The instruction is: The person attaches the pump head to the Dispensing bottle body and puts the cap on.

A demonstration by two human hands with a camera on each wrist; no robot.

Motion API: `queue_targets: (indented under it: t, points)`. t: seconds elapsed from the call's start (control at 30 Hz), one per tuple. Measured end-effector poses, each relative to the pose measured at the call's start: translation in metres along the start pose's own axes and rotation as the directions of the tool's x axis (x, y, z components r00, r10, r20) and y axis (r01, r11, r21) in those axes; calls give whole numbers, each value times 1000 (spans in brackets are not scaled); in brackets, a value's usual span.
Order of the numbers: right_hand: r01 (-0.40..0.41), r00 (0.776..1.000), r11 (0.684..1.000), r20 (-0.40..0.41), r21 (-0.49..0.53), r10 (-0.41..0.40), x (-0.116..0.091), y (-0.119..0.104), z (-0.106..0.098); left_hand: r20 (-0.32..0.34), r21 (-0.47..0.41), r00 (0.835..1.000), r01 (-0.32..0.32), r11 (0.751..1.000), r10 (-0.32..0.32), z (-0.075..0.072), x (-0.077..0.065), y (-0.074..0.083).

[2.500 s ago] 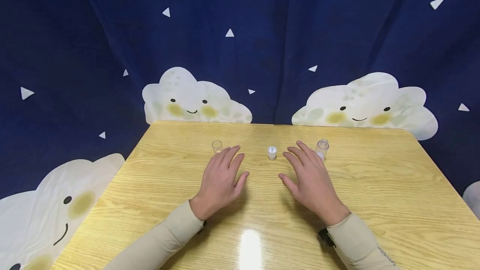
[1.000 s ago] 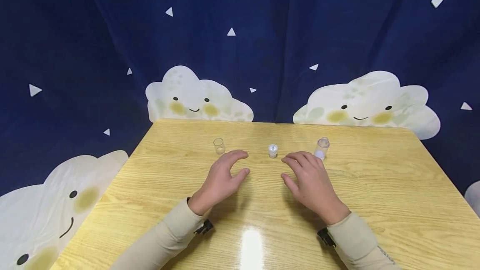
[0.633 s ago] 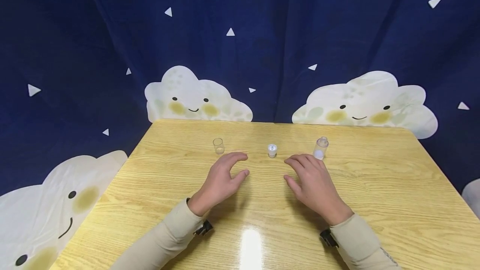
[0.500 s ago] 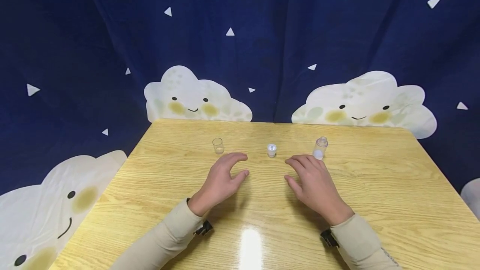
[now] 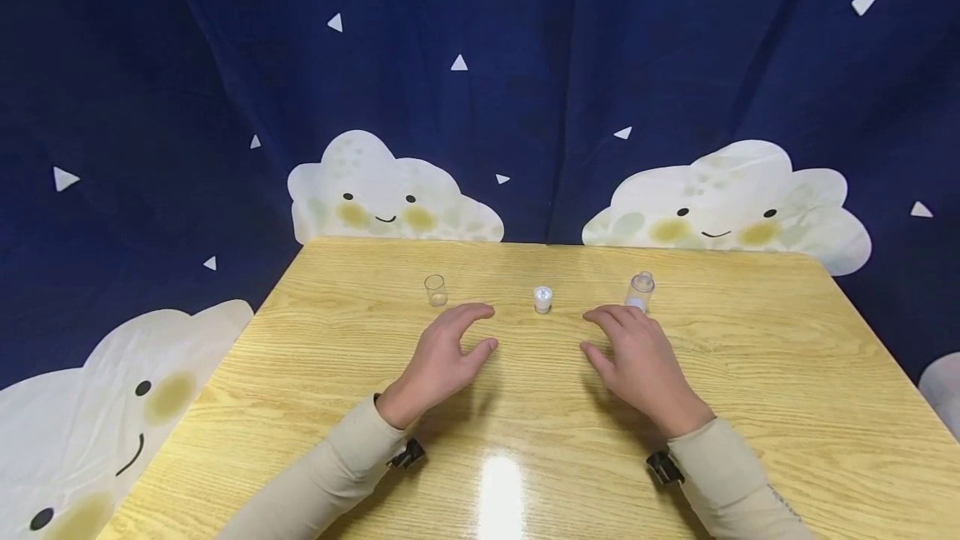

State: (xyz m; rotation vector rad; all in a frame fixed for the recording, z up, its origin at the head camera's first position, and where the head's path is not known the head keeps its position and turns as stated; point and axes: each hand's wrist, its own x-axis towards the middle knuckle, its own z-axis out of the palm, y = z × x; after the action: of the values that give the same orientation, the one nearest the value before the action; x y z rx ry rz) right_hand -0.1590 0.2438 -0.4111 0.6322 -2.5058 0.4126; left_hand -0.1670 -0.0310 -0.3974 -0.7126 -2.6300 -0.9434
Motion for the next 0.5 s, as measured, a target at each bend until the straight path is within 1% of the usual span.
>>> queue_targets:
  t: [0.17, 0.3, 0.4, 0.5]
  points:
    - [-41, 999, 998, -12, 43, 42, 1, 5, -2, 1, 1, 1000, 8, 1000, -8, 0, 0, -2]
    - [-101, 994, 993, -32, 58, 103, 0, 12, -5, 1, 5, 1000, 17, 1000, -17, -1, 1, -3]
    - [-154, 985, 985, -70, 73, 159, -1, 20, -7, 1, 3, 1000, 15, 1000, -15, -1, 0, -4]
    - [-204, 970, 975, -114, 89, 213, -1, 28, -8, 10, 1, 1000, 17, 1000, -17, 0, 0, -5]
